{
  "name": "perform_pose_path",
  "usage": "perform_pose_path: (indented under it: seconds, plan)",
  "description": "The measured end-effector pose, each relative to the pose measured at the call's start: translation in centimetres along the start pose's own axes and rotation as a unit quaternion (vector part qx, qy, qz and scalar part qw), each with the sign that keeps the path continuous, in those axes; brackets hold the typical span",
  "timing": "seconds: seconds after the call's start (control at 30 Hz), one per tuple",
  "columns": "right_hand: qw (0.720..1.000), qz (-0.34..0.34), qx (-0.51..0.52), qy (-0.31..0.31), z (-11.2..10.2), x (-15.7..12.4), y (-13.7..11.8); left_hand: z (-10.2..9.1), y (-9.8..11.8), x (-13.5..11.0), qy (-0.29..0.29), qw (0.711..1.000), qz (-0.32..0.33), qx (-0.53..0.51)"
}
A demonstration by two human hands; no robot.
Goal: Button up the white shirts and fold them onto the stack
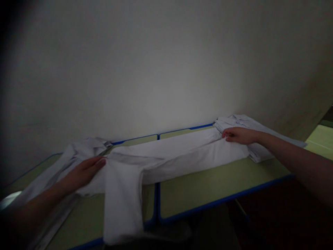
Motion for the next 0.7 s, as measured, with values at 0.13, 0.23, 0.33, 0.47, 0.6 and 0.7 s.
perform_pose_path:
  seconds: [0.13, 0.23, 0.33, 0.47, 0.6, 0.7]
  plan:
    - [0.998, 0.061, -0.02, 0.01, 2.3, 4.7, 1.8, 2.9, -1.1, 3.7, -0.05, 0.997, 0.006, 0.056]
    - [0.996, 0.084, -0.012, 0.016, 3.6, 4.7, 3.5, 3.7, -2.2, 3.2, -0.053, 0.994, 0.001, 0.099]
    - [0.997, 0.061, -0.009, 0.04, 3.7, 3.4, 3.6, 2.9, -2.5, 1.2, -0.03, 0.991, 0.0, 0.131]
    - [0.984, 0.039, -0.056, 0.165, 4.1, 2.3, -2.4, 1.4, -1.1, -1.5, 0.023, 0.977, 0.128, 0.167]
    - [0.996, -0.024, 0.084, 0.017, 6.9, 1.2, -14.2, 1.7, 2.4, -3.3, -0.019, 0.898, 0.405, 0.171]
    - [0.97, -0.103, 0.181, -0.128, 9.3, 0.3, -22.2, 2.3, 5.3, -3.9, -0.08, 0.857, 0.493, 0.125]
Point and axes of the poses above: each hand's wrist, its own x-axis towards the middle knuckle, its own z-axis out of the palm, y = z × x, the point moved 1 cm from there along x, towards the middle knuckle, and after that the axes turned 11 degrees about y, right-handed, at the moved point
